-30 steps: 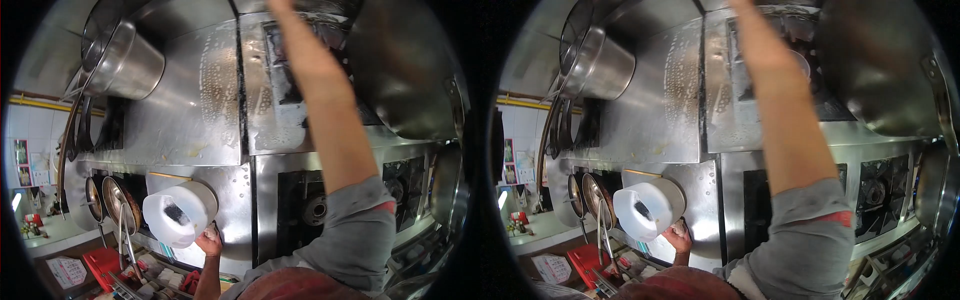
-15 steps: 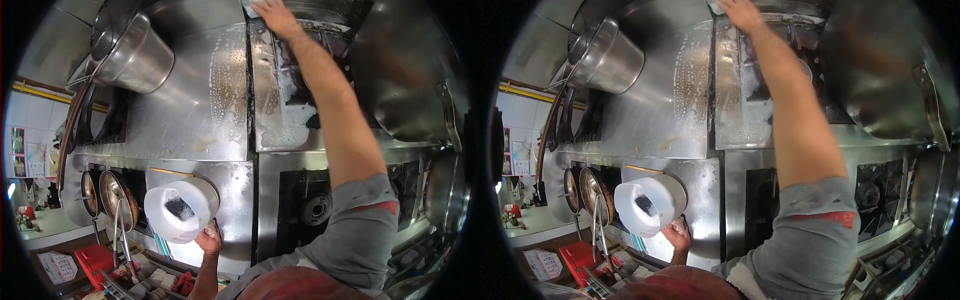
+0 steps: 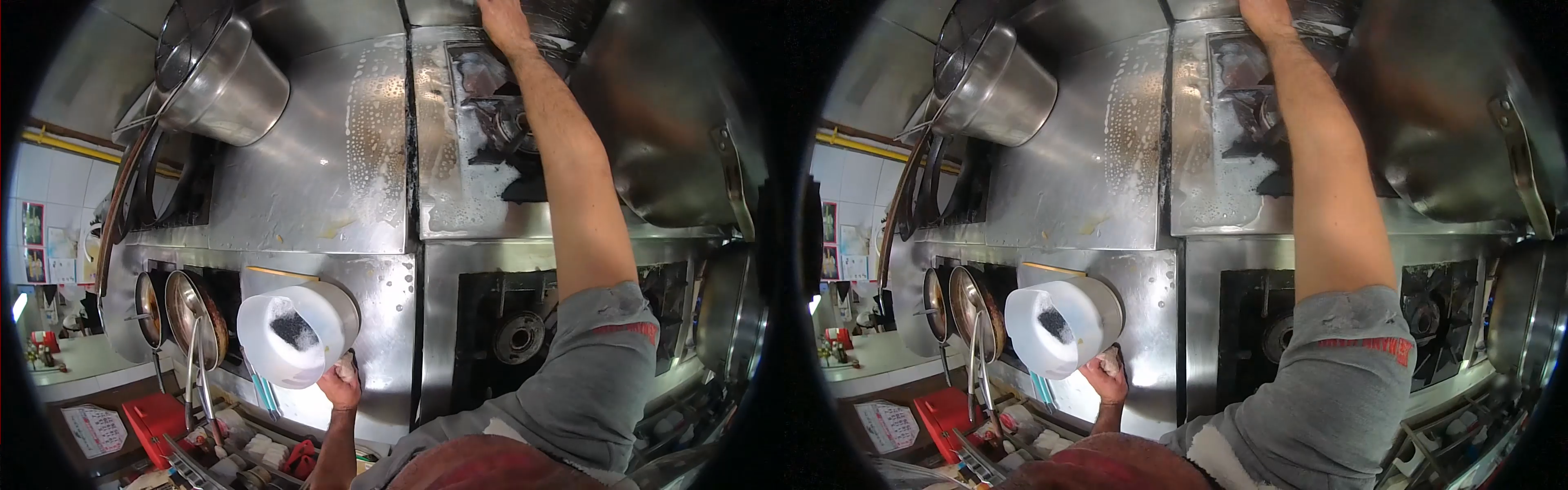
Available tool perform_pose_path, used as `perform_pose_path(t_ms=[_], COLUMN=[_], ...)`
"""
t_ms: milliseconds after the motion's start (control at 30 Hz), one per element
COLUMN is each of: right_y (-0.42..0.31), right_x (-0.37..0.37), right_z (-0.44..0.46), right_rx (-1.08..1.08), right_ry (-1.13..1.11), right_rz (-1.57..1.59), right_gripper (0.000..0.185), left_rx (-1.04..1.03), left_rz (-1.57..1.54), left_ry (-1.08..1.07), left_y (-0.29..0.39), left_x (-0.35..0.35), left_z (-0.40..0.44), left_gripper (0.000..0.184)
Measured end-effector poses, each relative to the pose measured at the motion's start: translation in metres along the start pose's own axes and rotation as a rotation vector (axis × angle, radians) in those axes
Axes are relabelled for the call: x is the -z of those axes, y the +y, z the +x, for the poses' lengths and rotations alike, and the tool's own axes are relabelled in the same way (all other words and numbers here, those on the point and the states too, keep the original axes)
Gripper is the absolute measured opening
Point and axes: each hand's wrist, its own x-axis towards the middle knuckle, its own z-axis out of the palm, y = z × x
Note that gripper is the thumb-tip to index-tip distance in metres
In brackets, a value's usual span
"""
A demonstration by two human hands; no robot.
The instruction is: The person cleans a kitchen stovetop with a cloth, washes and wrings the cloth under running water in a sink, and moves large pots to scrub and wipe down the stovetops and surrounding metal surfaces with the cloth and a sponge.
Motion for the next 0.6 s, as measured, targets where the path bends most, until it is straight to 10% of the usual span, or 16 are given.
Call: perform_pose_path(t_ms=[133,167,333,600], right_y=[-0.021,-0.032,-0.037,0.035], right_x=[0.004,-0.003,-0.002,0.038], right_z=[0.029,0.040,0.065,0.028], right_rx=[-0.377,-0.322,-0.256,-0.596], right_ry=[0.081,0.257,0.210,0.212], right_rz=[0.072,0.042,-0.044,-0.017], right_gripper=[0.056,0.048,0.032,0.026], left_rx=[0.210,-0.187,-0.452,-0.174], left_rz=[-0.423,-0.178,-0.328,-0.056], left_ry=[0.119,-0.018,0.122,0.208], left_y=[0.002,0.027,0.134,0.191], left_x=[-0.022,-0.008,0.000,-0.040], left_z=[-0.026,-0.015,0.095,0.262], left_gripper=[0.024,0.034,0.034,0.051])
